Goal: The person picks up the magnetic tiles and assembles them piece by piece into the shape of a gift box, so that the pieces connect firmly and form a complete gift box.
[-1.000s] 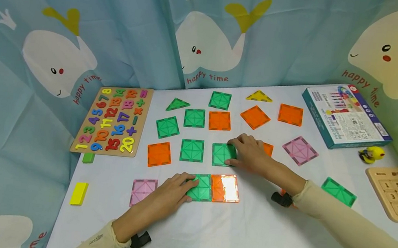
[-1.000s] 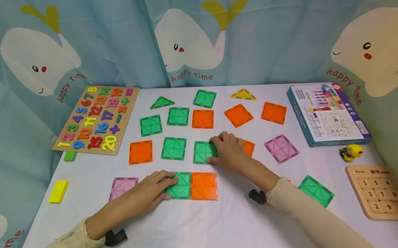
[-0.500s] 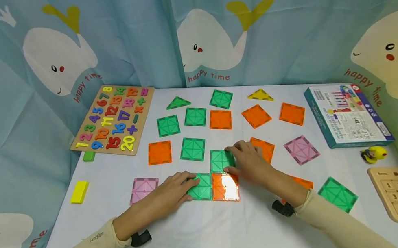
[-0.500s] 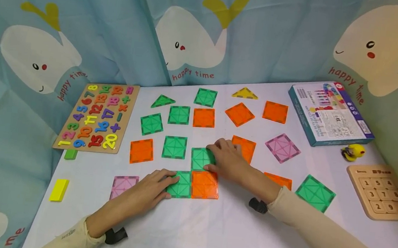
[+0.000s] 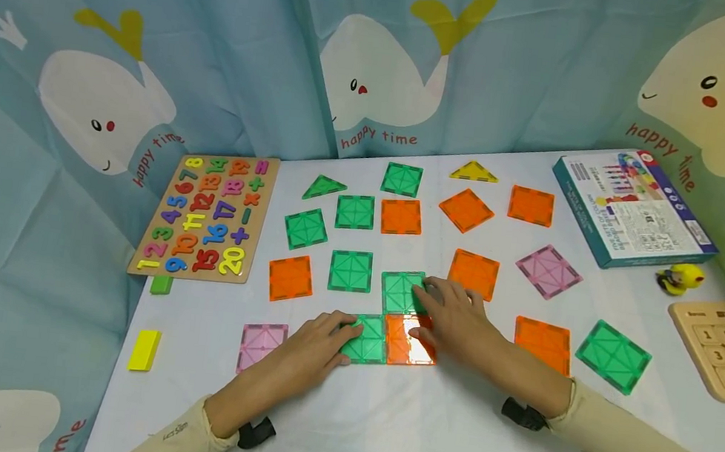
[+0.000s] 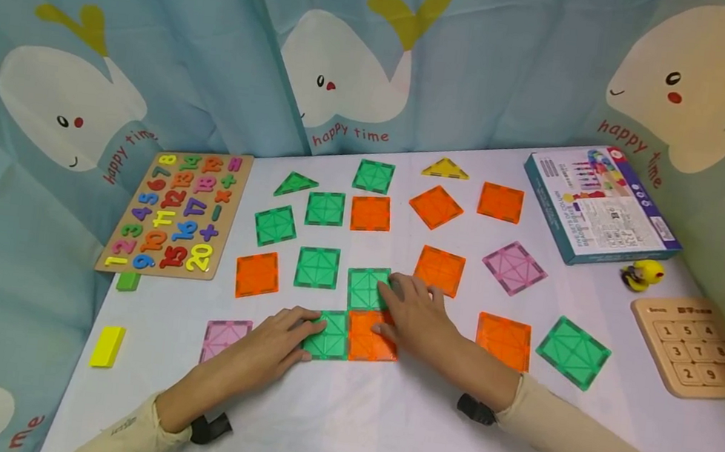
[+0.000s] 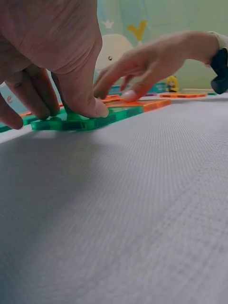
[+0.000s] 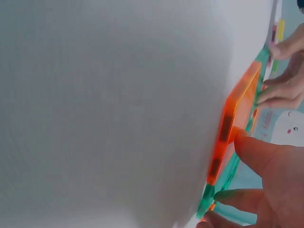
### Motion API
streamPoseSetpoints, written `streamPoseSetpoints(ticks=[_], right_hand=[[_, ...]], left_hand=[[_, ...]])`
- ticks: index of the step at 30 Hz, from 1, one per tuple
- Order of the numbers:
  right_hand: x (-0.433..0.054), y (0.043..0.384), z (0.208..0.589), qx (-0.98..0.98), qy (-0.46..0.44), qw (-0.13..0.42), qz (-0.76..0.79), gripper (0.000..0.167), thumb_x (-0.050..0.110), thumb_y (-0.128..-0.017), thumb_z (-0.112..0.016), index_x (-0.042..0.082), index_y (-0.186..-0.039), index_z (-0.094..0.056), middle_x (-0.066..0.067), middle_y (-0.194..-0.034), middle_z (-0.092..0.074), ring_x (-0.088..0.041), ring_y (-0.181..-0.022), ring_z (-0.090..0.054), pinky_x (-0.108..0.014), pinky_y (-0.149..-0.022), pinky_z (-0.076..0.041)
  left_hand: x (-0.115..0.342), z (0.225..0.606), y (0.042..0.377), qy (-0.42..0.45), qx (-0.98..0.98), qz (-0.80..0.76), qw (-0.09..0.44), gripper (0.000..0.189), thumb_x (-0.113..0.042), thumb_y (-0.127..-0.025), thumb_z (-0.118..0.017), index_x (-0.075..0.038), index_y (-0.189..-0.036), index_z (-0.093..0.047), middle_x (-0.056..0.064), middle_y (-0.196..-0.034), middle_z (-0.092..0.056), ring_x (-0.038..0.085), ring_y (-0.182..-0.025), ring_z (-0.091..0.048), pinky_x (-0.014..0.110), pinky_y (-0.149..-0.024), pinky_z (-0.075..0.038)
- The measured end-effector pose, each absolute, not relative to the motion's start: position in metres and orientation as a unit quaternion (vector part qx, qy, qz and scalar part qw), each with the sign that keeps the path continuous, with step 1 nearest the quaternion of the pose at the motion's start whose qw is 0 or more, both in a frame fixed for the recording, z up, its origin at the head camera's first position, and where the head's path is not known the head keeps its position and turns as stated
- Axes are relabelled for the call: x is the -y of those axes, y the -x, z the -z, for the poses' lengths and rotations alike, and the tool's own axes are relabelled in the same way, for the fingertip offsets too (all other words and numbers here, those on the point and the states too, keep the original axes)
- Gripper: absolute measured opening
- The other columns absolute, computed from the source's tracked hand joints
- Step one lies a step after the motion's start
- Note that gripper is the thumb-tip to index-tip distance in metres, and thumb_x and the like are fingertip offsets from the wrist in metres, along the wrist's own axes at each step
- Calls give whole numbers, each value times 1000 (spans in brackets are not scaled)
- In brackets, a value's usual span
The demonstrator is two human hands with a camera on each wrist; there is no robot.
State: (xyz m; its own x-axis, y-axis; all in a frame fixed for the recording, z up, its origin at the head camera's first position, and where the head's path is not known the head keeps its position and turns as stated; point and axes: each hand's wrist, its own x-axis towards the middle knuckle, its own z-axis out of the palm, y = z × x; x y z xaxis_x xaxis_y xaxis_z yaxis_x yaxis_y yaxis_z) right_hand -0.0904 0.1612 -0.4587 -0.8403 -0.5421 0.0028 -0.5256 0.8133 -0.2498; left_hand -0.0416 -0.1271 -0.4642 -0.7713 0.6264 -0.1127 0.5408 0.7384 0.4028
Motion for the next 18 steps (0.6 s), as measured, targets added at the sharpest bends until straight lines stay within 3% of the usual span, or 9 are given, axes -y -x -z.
streamPoseSetpoints(ticks=[10,18], right_hand=[[-164,65,462,-948,286,45,132,70,42,-96,-77,6,-152,-55,-19,-158,-46,-41,-141,-44,-65,-100,-42],[-165,62,465,-948,283,40,139,70,42,-97,-76,7,-154,-54,-18,-159,-44,-40,-141,-44,-64,-99,-42]], left_hand=[[127,460,46,-312,-921,-191,131,46,-26,-109,-62,-9,-151,-57,11,-153,-52,30,-137,-53,49,-115,-46],[136,447,83,-274,-929,-224,102,44,-25,-111,-58,-10,-152,-55,12,-157,-50,33,-145,-49,53,-120,-41]])
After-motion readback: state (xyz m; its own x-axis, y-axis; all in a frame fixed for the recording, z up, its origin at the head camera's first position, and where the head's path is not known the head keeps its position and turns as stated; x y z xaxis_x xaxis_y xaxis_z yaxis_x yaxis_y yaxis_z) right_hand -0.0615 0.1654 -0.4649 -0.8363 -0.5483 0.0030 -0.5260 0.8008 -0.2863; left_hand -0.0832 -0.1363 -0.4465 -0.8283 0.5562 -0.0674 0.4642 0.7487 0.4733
